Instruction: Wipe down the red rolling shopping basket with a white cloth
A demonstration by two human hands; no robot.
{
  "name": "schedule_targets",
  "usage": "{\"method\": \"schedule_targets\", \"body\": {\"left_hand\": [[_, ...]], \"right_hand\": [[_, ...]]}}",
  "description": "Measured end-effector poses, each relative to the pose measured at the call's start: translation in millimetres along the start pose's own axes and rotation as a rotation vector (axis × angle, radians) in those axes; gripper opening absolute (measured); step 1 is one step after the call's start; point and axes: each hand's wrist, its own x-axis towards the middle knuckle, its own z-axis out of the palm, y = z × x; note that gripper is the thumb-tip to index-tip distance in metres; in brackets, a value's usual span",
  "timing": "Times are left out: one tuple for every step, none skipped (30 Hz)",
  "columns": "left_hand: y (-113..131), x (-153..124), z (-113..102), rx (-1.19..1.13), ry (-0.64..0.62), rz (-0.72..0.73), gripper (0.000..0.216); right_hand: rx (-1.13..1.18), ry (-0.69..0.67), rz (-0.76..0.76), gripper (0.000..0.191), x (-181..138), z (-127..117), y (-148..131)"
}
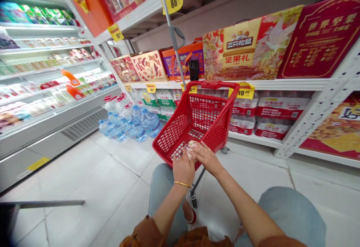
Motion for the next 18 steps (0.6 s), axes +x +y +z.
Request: {"method": "schedule_targets", "body": {"left_hand": [[0.0, -1.2, 0.9, 0.011, 0.013, 0.001, 0.059], [0.0, -2.1, 1.7, 0.019, 0.024, 0.002, 0.058], [-0.1, -2.7, 2.5, 0.023, 0.032, 0.005, 0.056], [-0.2, -3.0, 3.3, 0.024, 0.036, 0.01, 0.054], [-0.4, -3.0, 4.0, 0.026, 0.032, 0.014, 0.052], [-0.9, -2.8, 4.8, 0.031, 0.02, 0.013, 0.05], [-1.5, -2.4, 5.7, 0.04, 0.001, 0.008, 0.049], [-2.4, -1.8, 6.6, 0.052, -0.022, 0.003, 0.048], [-3.5, -1.3, 7.6, 0.065, -0.045, 0.002, 0.048], [-4.8, -0.8, 8.7, 0.075, -0.063, 0.005, 0.049], [-6.3, -0.4, 9.9, 0.08, -0.073, 0.013, 0.049], [-7.7, -0.1, 11.0, 0.082, -0.078, 0.028, 0.049], [-9.0, 0.0, 12.0, 0.083, -0.079, 0.044, 0.048], [-10.1, 0.0, 12.9, 0.086, -0.078, 0.056, 0.048], [-11.0, 0.0, 13.8, 0.091, -0.075, 0.064, 0.048], [-11.7, -0.1, 14.7, 0.098, -0.07, 0.07, 0.048], [-12.1, -0.1, 15.6, 0.105, -0.061, 0.074, 0.048], [-12.3, -0.1, 16.7, 0.112, -0.049, 0.077, 0.048]], "right_hand": [[0.006, -0.006, 0.008, 0.036, 0.7, -1.5, 0.8], [0.011, -0.011, 0.015, 0.036, 1.4, -2.8, 1.6], [0.016, -0.015, 0.019, 0.036, 2.0, -4.0, 2.6], [0.022, -0.021, 0.021, 0.036, 2.4, -4.8, 3.7], [0.028, -0.026, 0.023, 0.036, 2.5, -5.3, 4.8], [0.035, -0.031, 0.025, 0.037, 2.5, -5.4, 5.9], [0.042, -0.033, 0.027, 0.037, 2.3, -5.2, 6.9], [0.048, -0.035, 0.029, 0.038, 1.9, -4.7, 7.9], [0.053, -0.035, 0.03, 0.038, 1.4, -4.1, 8.7], [0.056, -0.035, 0.03, 0.039, 0.9, -3.5, 9.7], [0.057, -0.036, 0.028, 0.039, 0.3, -2.9, 10.7], [0.056, -0.038, 0.024, 0.04, -0.3, -2.5, 12.1], [0.053, -0.04, 0.017, 0.04, -0.9, -2.1, 14.0], [0.049, -0.042, 0.009, 0.041, -1.6, -2.0, 16.5], [0.044, -0.047, -0.003, 0.041, -2.2, -2.2, 19.9], [0.039, -0.054, -0.016, 0.042, -2.7, -2.6, 24.1], [0.031, -0.065, -0.027, 0.042, -3.1, -3.5, 29.0], [0.023, -0.076, -0.034, 0.042, -3.3, -4.7, 34.5]]}}
